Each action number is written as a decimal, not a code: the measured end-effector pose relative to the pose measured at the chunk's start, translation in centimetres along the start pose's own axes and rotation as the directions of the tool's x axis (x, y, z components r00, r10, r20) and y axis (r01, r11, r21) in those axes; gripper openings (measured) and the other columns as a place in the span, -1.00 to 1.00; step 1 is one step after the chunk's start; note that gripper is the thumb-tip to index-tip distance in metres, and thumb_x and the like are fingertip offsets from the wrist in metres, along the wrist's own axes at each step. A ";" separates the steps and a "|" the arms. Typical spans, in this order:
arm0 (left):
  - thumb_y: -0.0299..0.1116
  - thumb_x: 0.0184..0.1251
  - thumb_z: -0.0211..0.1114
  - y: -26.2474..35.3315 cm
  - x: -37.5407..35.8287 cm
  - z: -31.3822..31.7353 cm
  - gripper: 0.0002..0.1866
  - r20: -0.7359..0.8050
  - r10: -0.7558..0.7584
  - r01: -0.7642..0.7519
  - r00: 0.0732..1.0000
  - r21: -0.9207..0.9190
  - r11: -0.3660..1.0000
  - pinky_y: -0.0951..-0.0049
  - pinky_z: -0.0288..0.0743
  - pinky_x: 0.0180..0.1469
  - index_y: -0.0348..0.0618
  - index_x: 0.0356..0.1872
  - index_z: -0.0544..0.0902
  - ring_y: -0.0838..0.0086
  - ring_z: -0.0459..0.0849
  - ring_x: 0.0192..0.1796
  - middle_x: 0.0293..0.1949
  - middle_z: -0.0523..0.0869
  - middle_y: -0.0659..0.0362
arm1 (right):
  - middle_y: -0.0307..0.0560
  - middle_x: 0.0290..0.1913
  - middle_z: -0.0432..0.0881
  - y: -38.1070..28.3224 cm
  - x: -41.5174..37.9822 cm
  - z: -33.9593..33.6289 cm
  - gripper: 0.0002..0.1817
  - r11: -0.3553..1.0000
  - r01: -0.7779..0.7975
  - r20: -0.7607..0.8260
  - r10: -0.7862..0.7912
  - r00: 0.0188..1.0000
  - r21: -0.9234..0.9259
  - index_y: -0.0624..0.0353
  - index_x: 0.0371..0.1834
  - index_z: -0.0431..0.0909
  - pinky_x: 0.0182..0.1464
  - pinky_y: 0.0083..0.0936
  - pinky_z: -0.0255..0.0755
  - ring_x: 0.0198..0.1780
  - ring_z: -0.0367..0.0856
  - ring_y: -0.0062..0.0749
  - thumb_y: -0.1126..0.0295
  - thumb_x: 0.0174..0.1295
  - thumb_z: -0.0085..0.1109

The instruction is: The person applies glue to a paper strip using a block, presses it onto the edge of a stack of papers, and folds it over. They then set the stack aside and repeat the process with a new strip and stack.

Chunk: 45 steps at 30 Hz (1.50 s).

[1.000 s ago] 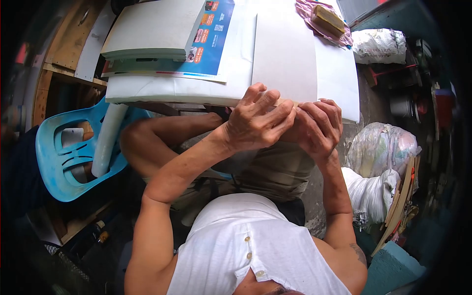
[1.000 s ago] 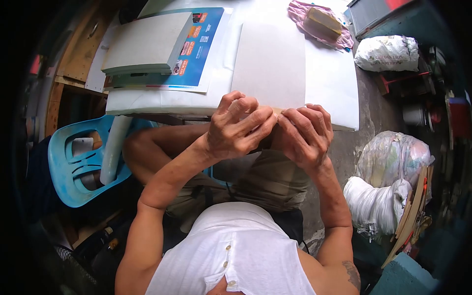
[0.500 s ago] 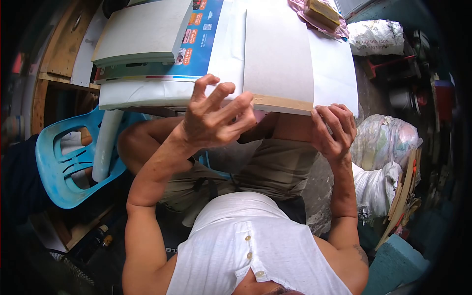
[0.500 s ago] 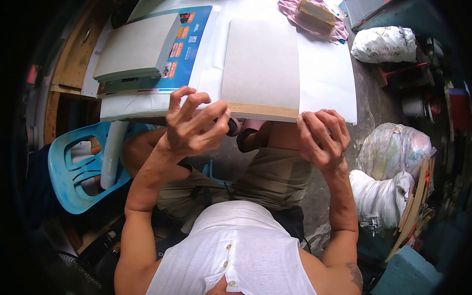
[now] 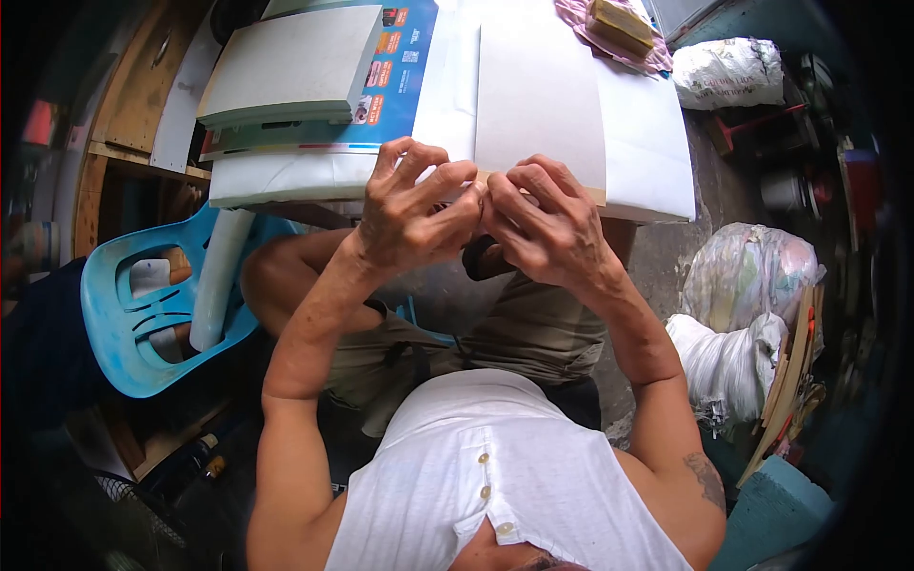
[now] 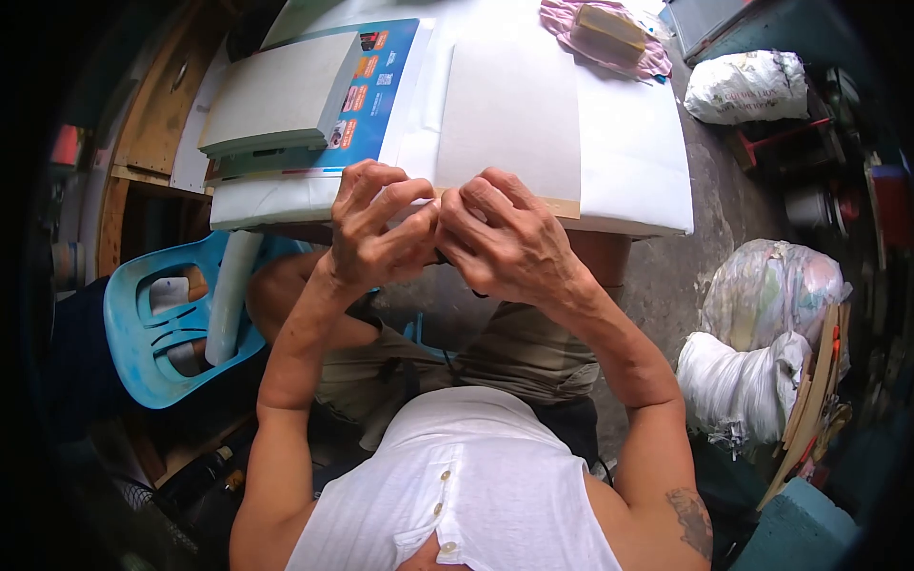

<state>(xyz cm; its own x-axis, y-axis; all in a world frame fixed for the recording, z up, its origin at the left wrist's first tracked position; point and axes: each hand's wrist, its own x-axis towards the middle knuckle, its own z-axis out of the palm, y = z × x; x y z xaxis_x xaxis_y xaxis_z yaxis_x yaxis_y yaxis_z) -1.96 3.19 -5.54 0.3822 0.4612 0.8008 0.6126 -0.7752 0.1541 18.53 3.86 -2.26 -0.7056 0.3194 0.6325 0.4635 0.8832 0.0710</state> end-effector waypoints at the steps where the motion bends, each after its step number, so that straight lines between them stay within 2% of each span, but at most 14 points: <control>1: -0.38 0.00 0.51 -0.1 -0.1 -0.1 -0.80 0.017 0.006 -0.006 1.000 0.013 1.000 0.10 0.44 0.04 -0.03 -0.32 0.71 0.35 0.66 -0.13 -0.18 0.72 0.31 | -0.15 -0.16 0.65 0.1 -0.2 -0.1 -0.80 1.000 -0.013 0.002 0.013 1.000 -0.015 0.12 -0.41 0.71 0.10 -0.26 0.62 -0.13 0.62 -0.34 0.45 -0.19 0.41; 9: -0.40 0.07 0.46 0.8 -2.6 -1.6 -0.83 0.001 0.115 -0.112 0.993 0.235 0.966 0.14 0.51 0.05 -0.06 -0.28 0.73 0.38 0.63 -0.09 -0.19 0.70 0.32 | -0.02 -0.06 0.70 3.6 -8.0 -7.5 -0.67 0.955 -0.225 0.106 0.248 0.963 -0.192 0.27 -0.18 0.71 -0.01 -0.20 0.64 -0.10 0.70 -0.16 0.54 -0.10 0.42; 12: -0.39 0.14 0.42 1.8 -7.5 -1.7 -0.83 0.142 0.163 -0.174 0.976 0.072 0.982 0.15 0.57 0.08 -0.12 -0.23 0.72 0.35 0.64 -0.07 -0.15 0.68 0.22 | 0.04 0.05 0.69 3.3 -9.3 -8.0 -0.58 0.910 -0.368 0.032 0.380 0.924 -0.193 0.25 0.00 0.70 0.03 -0.17 0.63 0.00 0.70 -0.06 0.49 0.01 0.48; 15: -0.24 0.33 0.36 0.4 -13.3 -1.3 -0.62 0.588 -0.225 0.165 0.777 0.155 0.974 -0.05 0.52 0.24 -0.18 0.09 0.61 0.09 0.70 0.10 0.09 0.68 -0.02 | 0.09 0.14 0.67 2.0 -7.3 -6.6 -0.45 0.882 -0.458 0.004 0.462 0.887 -0.110 0.19 0.19 0.66 0.12 -0.14 0.61 0.13 0.66 0.03 0.43 0.06 0.54; 18: 0.03 0.47 0.24 -3.7 -21.2 -1.1 -0.43 0.507 -0.512 0.075 0.693 0.656 0.751 -0.07 0.42 0.37 -0.23 0.25 0.54 -0.07 0.63 0.27 0.20 0.65 -0.15 | 0.09 0.19 0.67 1.1 -5.1 -4.0 -0.38 0.889 -0.453 0.025 0.455 0.890 -0.065 0.12 0.27 0.65 0.20 -0.12 0.59 0.22 0.62 0.08 0.43 0.05 0.55; 20: 0.34 0.48 0.05 -7.9 -18.5 -1.2 -0.13 0.684 -0.704 0.488 -0.191 0.688 0.537 -0.08 0.31 0.48 -0.27 0.46 0.39 -0.13 0.48 0.45 0.38 0.53 -0.23 | 0.07 0.20 0.67 0.9 -4.8 -2.5 -0.42 0.912 -0.391 0.010 0.395 0.919 -0.124 0.12 0.25 0.66 0.18 -0.12 0.61 0.19 0.64 0.07 0.46 0.07 0.53; 24: 0.40 0.52 -0.15 -9.7 -21.5 4.1 -0.14 0.707 -0.634 0.543 -0.313 0.681 0.491 -0.16 0.11 0.56 -0.03 0.58 0.29 -0.15 0.37 0.52 0.45 0.41 -0.28 | 0.01 0.13 0.73 1.2 -4.0 -2.3 -0.43 0.966 -0.227 0.034 0.233 0.972 -0.122 0.18 0.14 0.72 -0.04 -0.23 0.65 -0.08 0.68 -0.06 0.57 -0.09 0.39; 27: 0.55 0.38 -0.12 -7.7 -20.6 8.2 0.07 0.870 -0.451 0.534 -0.199 0.483 0.694 -0.08 0.18 0.55 -0.22 0.59 0.23 -0.12 0.38 0.53 0.57 0.27 -0.23 | 0.04 0.06 0.75 1.6 -3.0 -3.2 -0.47 0.986 -0.136 0.106 0.146 0.984 -0.098 0.25 0.11 0.72 -0.08 -0.27 0.64 -0.13 0.69 -0.11 0.57 -0.05 0.36; 30: 0.43 0.49 -0.12 -3.6 -19.7 11.3 -0.06 0.847 -0.527 0.675 -0.066 0.427 0.602 -0.03 0.22 0.53 -0.14 0.62 0.20 -0.09 0.40 0.52 0.61 0.17 -0.21 | 0.07 -0.06 0.77 2.1 -2.1 -4.2 -0.54 0.995 -0.064 0.068 0.069 0.995 -0.078 0.30 0.07 0.73 -0.14 -0.25 0.64 -0.18 0.72 -0.11 0.57 -0.01 0.35; 33: 0.12 0.54 0.13 1.4 -17.5 10.2 -0.32 0.837 -0.398 0.845 0.375 -0.132 0.519 0.07 0.45 0.38 -0.17 0.46 0.43 -0.02 0.60 0.35 0.38 0.49 -0.22 | 0.03 -0.09 0.78 1.4 0.0 -6.0 -0.59 0.997 -0.066 0.020 0.067 0.998 -0.038 0.27 0.04 0.74 -0.19 -0.28 0.61 -0.22 0.70 -0.12 0.59 0.04 0.37; 36: -0.26 0.34 0.47 6.9 -9.5 1.2 -0.49 0.686 -0.299 0.603 0.663 -0.253 0.757 0.31 0.66 0.10 -0.10 0.28 0.56 0.13 0.72 0.13 0.15 0.66 -0.03 | -0.03 -0.10 0.79 0.4 1.6 -7.1 -0.59 0.998 -0.045 -0.010 0.045 0.999 -0.044 0.24 0.03 0.75 -0.24 -0.35 0.59 -0.24 0.67 -0.18 0.60 0.03 0.43; 38: -0.41 0.15 0.56 9.4 -5.6 -4.2 -0.46 0.094 -0.290 0.304 0.952 -0.219 0.927 0.29 0.68 0.08 -0.08 0.18 0.61 0.22 0.71 0.12 0.06 0.68 0.04 | -0.12 -0.12 0.80 -1.0 3.0 -7.6 -0.53 0.998 -0.024 -0.028 0.023 0.999 -0.052 0.20 0.03 0.76 -0.28 -0.43 0.58 -0.25 0.64 -0.29 0.59 -0.05 0.51; 40: -0.45 0.11 0.58 9.3 0.1 -9.0 -0.41 -0.138 -0.191 0.196 0.972 0.027 0.980 0.26 0.68 0.05 -0.08 0.21 0.59 0.28 0.69 0.08 0.06 0.67 0.05 | -0.14 -0.13 0.80 -2.3 3.9 -7.7 -0.49 1.000 0.007 -0.041 -0.007 0.999 0.004 0.17 0.08 0.73 -0.31 -0.42 0.58 -0.24 0.63 -0.27 0.58 -0.04 0.54; 45: -0.42 0.11 0.55 5.9 4.3 -9.7 -0.35 -0.064 -0.199 0.192 0.978 -0.102 0.976 0.30 0.69 -0.08 -0.10 0.30 0.59 0.32 0.75 -0.07 -0.13 0.74 0.16 | -0.09 -0.19 0.79 -4.3 5.7 -7.6 -0.38 0.996 0.032 -0.172 -0.018 0.985 0.078 0.18 0.25 0.58 -0.26 -0.37 0.59 -0.21 0.66 -0.20 0.58 0.04 0.53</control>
<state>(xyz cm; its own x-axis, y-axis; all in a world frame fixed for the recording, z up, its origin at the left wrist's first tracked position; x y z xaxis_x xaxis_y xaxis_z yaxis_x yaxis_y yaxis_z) -3.37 -3.58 4.45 0.2070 0.5777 0.7895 0.6005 -0.7122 0.3637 16.56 -0.73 6.89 -0.6112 0.2392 0.7545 0.3973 0.9171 0.0311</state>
